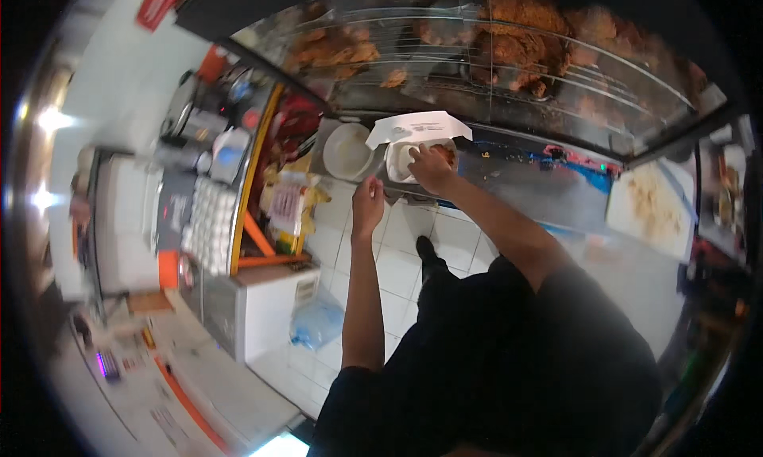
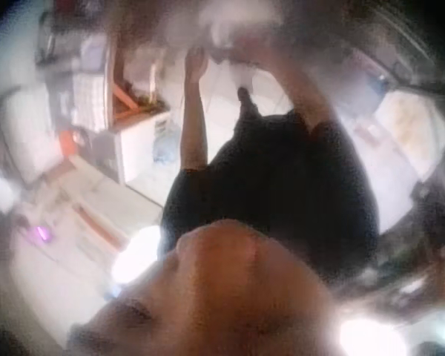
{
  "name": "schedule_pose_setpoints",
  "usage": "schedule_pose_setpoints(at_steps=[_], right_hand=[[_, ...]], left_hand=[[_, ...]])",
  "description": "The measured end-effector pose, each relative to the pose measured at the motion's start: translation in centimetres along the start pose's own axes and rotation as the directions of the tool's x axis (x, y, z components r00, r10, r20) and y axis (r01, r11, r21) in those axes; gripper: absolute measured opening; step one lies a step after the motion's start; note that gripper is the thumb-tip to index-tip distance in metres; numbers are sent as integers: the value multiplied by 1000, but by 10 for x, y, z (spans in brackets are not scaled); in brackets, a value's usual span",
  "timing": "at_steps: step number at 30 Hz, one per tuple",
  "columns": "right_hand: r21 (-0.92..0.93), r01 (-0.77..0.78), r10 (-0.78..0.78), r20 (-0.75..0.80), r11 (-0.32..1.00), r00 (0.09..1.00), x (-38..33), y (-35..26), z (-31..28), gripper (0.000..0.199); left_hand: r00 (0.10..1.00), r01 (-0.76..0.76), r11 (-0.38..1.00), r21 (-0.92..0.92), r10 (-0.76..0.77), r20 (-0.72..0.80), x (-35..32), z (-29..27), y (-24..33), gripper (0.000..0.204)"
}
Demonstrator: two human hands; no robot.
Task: The person prepares food orders by assembling takeout containers, placing fried chicken, noodles, and eggs into the boxes, checking receipts and phones on the counter, and packing the meals.
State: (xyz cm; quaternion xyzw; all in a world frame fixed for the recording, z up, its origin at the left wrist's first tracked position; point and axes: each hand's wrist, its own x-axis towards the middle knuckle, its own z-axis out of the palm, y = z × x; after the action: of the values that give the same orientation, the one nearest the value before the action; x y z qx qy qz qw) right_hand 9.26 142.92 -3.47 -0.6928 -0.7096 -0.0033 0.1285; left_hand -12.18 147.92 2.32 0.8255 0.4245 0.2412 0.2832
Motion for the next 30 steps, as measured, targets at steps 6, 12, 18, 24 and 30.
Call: schedule_pose_setpoints(at_steps=[6, 12, 18, 24, 30], right_hand=[[781, -398, 327, 261, 482, 908, -50, 5, -164, 9], [993, 81, 746, 7, -82, 666, -156, -29, -291, 35], [913, 406, 892, -207, 28, 403, -253, -107, -348, 49], [882, 395, 919, -349, 257, 181, -380, -174, -356, 37], [962, -132, 922, -268, 240, -280, -506, -199, -394, 18]], left_hand=[[940, 146, 981, 127, -178, 291, 97, 61, -70, 59], [984, 50, 997, -65, -38, 172, 107, 99, -75, 32], [965, -146, 976, -162, 177, 196, 85, 90, -70, 35], [878, -382, 921, -71, 386, 283, 43, 84, -45, 37], [804, -436, 892, -123, 447, 391, -28, 87, 74, 39]])
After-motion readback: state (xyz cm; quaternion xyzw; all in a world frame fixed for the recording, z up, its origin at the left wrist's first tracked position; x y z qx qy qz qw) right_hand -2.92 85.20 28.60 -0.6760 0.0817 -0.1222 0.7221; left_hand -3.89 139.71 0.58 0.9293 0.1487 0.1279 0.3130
